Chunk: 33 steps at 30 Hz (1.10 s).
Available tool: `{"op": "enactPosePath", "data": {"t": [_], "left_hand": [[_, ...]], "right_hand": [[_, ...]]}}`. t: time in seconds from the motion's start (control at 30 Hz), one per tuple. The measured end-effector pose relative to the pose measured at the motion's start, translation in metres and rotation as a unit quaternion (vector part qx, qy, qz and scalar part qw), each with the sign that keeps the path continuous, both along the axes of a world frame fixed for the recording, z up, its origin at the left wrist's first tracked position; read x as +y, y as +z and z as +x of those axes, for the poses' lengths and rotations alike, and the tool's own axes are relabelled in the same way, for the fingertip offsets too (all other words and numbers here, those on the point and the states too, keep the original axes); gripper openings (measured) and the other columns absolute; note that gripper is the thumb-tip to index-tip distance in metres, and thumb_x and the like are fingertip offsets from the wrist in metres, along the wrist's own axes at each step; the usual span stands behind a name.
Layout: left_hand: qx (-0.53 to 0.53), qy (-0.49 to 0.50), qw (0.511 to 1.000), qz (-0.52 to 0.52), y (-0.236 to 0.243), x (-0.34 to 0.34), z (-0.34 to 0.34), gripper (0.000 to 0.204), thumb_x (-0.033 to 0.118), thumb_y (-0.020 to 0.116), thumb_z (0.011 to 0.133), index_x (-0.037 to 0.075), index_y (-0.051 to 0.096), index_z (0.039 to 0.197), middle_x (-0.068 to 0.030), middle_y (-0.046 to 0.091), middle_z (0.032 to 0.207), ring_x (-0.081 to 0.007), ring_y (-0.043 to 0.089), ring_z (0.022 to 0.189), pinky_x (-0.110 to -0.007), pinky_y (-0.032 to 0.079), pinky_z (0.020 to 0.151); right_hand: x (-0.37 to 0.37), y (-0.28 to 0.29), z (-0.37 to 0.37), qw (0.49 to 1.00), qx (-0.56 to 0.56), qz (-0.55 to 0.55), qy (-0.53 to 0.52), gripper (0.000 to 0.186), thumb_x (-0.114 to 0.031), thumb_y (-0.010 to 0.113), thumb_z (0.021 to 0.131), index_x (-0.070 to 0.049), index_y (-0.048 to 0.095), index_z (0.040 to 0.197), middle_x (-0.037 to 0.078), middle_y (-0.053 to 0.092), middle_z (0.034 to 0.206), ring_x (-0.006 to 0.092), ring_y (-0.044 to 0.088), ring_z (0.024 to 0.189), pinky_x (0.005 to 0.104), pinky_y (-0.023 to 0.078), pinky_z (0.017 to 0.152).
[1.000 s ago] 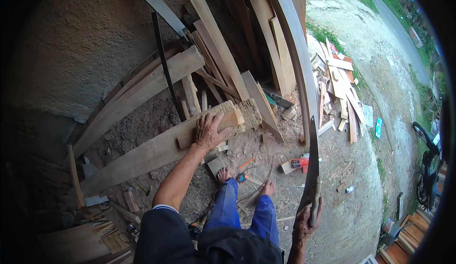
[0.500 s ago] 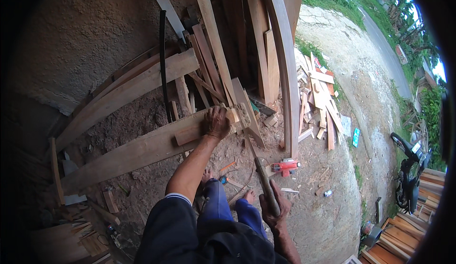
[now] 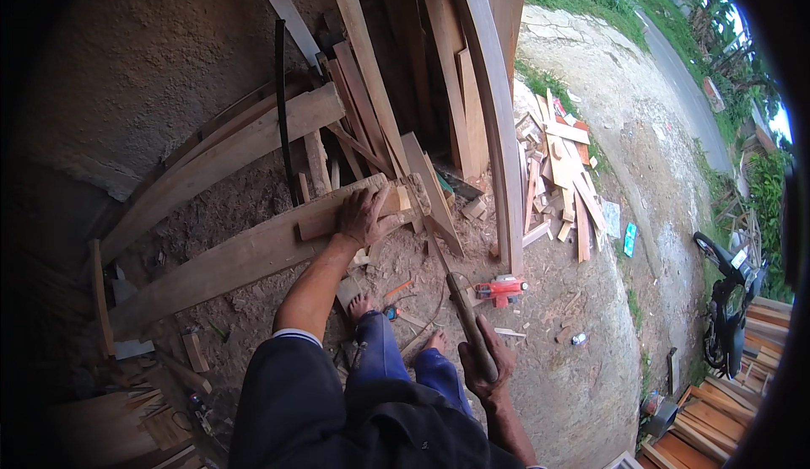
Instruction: The person uses a circular saw and a hand saw to cut a wooden plank in a cluttered workshop. They repeatedly switch between the two tools to make cuts and adjust the wood position.
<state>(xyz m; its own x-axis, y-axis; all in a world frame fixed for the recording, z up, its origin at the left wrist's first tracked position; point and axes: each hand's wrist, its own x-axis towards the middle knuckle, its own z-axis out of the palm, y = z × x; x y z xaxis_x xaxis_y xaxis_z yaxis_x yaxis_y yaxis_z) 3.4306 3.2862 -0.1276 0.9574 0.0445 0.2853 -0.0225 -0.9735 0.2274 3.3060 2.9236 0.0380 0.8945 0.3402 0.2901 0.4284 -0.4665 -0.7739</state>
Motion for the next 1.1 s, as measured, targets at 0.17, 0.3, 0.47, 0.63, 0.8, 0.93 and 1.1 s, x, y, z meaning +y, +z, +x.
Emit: {"op": "enactPosePath", "data": {"t": [0.17,0.3,0.47,0.63,0.8,0.93,1.1], "left_hand": [[0.173,-0.062,0.976,-0.113,0.020,0.025,0.022,0.053,0.042,0.062,0.095,0.012,0.056,0.138,-0.0199,0.065,0.117,-0.0385,0.061,0.112,-0.049,0.050,0.094],[0.108,-0.046,0.981,-0.152,0.019,0.030,0.031,0.042,0.035,0.057,0.099,0.013,0.058,0.134,-0.0183,0.066,0.116,-0.0389,0.062,0.112,-0.048,0.051,0.095],[-0.016,0.109,0.993,-0.043,-0.005,0.003,0.021,0.040,0.027,0.067,0.086,0.018,0.062,0.124,-0.0101,0.057,0.122,-0.0319,0.051,0.114,-0.049,0.042,0.096],[-0.040,0.122,0.991,-0.032,-0.025,0.004,0.035,0.036,0.022,0.065,0.083,0.016,0.063,0.119,-0.0096,0.058,0.112,-0.0325,0.054,0.107,-0.050,0.044,0.090],[-0.061,0.163,0.984,-0.043,-0.036,0.002,0.043,0.029,0.021,0.066,0.082,0.016,0.063,0.110,-0.0088,0.057,0.103,-0.0322,0.055,0.101,-0.050,0.045,0.086],[-0.050,0.149,0.987,-0.015,-0.037,0.002,0.043,0.025,0.024,0.068,0.083,0.016,0.063,0.106,-0.0082,0.057,0.103,-0.0310,0.056,0.101,-0.050,0.045,0.085],[-0.054,0.147,0.988,-0.009,-0.032,-0.001,0.044,0.022,0.027,0.067,0.085,0.016,0.063,0.104,-0.0080,0.057,0.101,-0.0306,0.057,0.100,-0.049,0.045,0.084]], "right_hand": [[-0.006,0.007,0.000,1.000,-0.001,0.025,-0.004,0.056,-0.014,0.080,0.082,0.003,0.060,0.132,0.020,0.074,0.097,0.0281,0.075,0.077,0.0349,0.057,0.067],[-0.001,0.005,-0.005,1.000,0.021,0.011,-0.016,0.056,-0.014,0.080,0.083,0.003,0.060,0.133,0.021,0.074,0.103,0.0275,0.075,0.084,0.0346,0.058,0.073],[0.006,0.000,-0.008,0.994,0.109,0.019,-0.015,0.056,-0.013,0.077,0.083,0.001,0.060,0.134,0.022,0.071,0.116,0.0295,0.073,0.105,0.0362,0.056,0.089],[0.011,-0.006,-0.003,0.999,0.035,0.014,-0.003,0.058,-0.014,0.080,0.083,-0.001,0.059,0.135,0.019,0.074,0.104,0.0268,0.076,0.087,0.0339,0.058,0.074],[0.012,-0.010,0.003,0.998,0.057,0.014,-0.002,0.058,-0.014,0.080,0.083,-0.002,0.060,0.135,0.019,0.074,0.105,0.0277,0.076,0.088,0.0340,0.058,0.075],[0.011,-0.010,0.007,0.998,0.062,0.006,0.000,0.057,-0.014,0.080,0.083,-0.001,0.060,0.135,0.020,0.074,0.104,0.0284,0.076,0.087,0.0342,0.058,0.074],[0.010,-0.009,0.012,0.998,0.056,0.004,0.011,0.057,-0.015,0.080,0.083,0.000,0.060,0.134,0.020,0.074,0.105,0.0295,0.076,0.087,0.0347,0.058,0.074]]}}
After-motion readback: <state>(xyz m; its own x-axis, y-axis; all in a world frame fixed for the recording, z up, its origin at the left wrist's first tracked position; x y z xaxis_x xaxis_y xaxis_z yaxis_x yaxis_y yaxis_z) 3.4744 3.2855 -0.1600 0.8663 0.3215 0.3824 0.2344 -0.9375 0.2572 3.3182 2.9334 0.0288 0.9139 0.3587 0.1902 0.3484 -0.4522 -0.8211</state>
